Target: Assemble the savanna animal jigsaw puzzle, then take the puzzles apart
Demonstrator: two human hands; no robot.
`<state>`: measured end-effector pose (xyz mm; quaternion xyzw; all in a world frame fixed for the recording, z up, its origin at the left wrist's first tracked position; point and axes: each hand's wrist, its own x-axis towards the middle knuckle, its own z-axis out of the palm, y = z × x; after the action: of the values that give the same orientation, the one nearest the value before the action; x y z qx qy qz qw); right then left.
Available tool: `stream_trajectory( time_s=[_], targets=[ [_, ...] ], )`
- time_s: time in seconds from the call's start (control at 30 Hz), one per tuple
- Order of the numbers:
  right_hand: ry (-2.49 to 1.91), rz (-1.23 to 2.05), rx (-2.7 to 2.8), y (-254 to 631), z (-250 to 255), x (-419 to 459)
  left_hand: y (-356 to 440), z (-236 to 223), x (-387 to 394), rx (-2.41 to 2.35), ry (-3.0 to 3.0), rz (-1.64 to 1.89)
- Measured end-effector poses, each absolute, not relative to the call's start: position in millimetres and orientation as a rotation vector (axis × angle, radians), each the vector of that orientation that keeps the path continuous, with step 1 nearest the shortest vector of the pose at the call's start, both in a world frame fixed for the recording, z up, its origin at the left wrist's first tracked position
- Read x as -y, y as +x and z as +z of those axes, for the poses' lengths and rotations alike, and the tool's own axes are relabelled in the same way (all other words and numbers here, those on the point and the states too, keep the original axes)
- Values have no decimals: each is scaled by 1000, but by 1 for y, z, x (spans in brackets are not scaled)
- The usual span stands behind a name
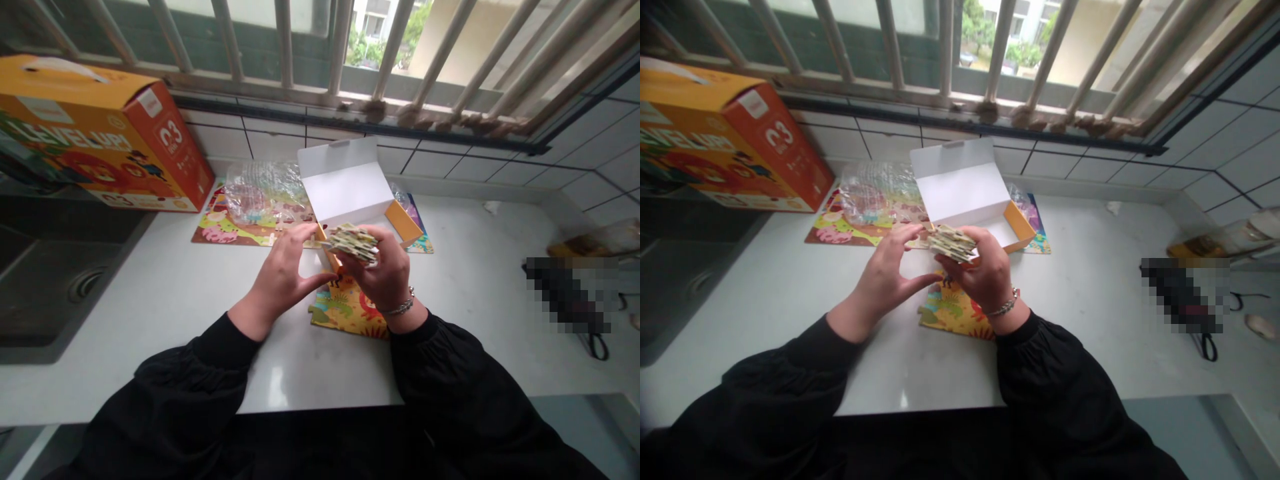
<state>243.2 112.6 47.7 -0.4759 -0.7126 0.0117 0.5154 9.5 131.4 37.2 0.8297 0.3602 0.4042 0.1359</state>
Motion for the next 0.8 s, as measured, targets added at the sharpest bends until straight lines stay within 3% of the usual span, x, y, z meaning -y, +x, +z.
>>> stream_trajectory(
  time_s=[0.23, 0.5, 0.8],
  targets=[
    [-1377, 20, 1491, 249, 47, -123, 35, 26, -135, -1086, 2481, 944],
    [-1562, -129, 1778, 238, 42, -134, 34, 20, -141, -1141, 2353, 1078],
    [-1815, -50, 1945, 220, 47, -142, 38, 17, -140, -1089, 2412, 1109]
  ],
)
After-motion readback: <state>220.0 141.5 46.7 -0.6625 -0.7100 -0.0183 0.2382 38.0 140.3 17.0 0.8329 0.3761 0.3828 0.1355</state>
